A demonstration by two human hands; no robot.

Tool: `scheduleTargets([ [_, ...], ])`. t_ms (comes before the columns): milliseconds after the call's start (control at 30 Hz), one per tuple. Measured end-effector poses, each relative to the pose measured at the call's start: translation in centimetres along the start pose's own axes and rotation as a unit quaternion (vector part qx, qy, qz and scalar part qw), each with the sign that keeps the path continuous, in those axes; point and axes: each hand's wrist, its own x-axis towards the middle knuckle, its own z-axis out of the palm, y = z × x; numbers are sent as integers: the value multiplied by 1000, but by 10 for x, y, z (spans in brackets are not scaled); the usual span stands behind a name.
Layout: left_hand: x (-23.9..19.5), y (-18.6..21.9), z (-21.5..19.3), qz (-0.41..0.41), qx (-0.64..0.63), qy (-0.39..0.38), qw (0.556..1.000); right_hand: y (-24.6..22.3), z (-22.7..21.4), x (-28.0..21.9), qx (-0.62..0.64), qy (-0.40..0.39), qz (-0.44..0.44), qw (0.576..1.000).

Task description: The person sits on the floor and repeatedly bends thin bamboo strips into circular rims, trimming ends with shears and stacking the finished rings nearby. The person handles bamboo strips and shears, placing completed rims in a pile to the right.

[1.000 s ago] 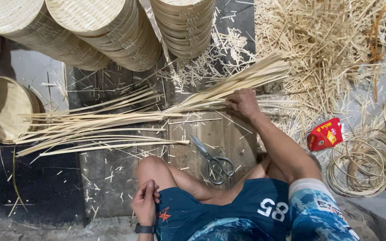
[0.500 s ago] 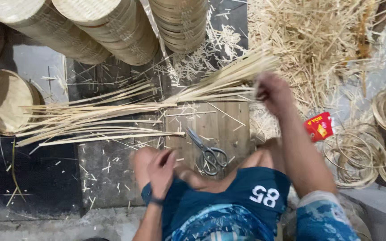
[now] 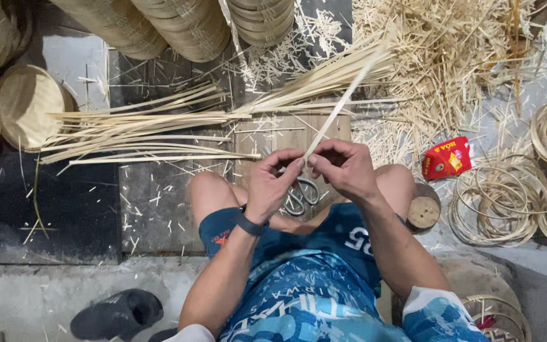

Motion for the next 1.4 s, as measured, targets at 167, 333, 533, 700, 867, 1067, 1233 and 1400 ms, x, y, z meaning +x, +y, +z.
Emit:
scheduleTargets([
  [167,-15,-3,11,72,49,10,996,0,2,-21,1,9,-25,1000],
  [333,-28,3,24,160,183,31,970,-2,8,-35,-29,60,-29,997],
  [533,-36,-1,28,216,204,-10,955,8,6,-39,-11,83,-18,996],
  [700,-29,-15,12,-56,-21,-104,993,12,6,-38,71,88,-23,993],
  [867,-42,-17,-27,-57,58,-139,987,4,-21,-20,46,162,-35,985],
  [1067,-70,0,-108,-118,96,-101,983,9,-107,14,94,295,-114,944],
  [1233,-70,-15,-125,-60,46,43,996,54,-101,20,-32,340,9,940],
  [1400,-54,-47,-78,-87,5,-46,995,107,12,-17,-33,-59,93,993],
])
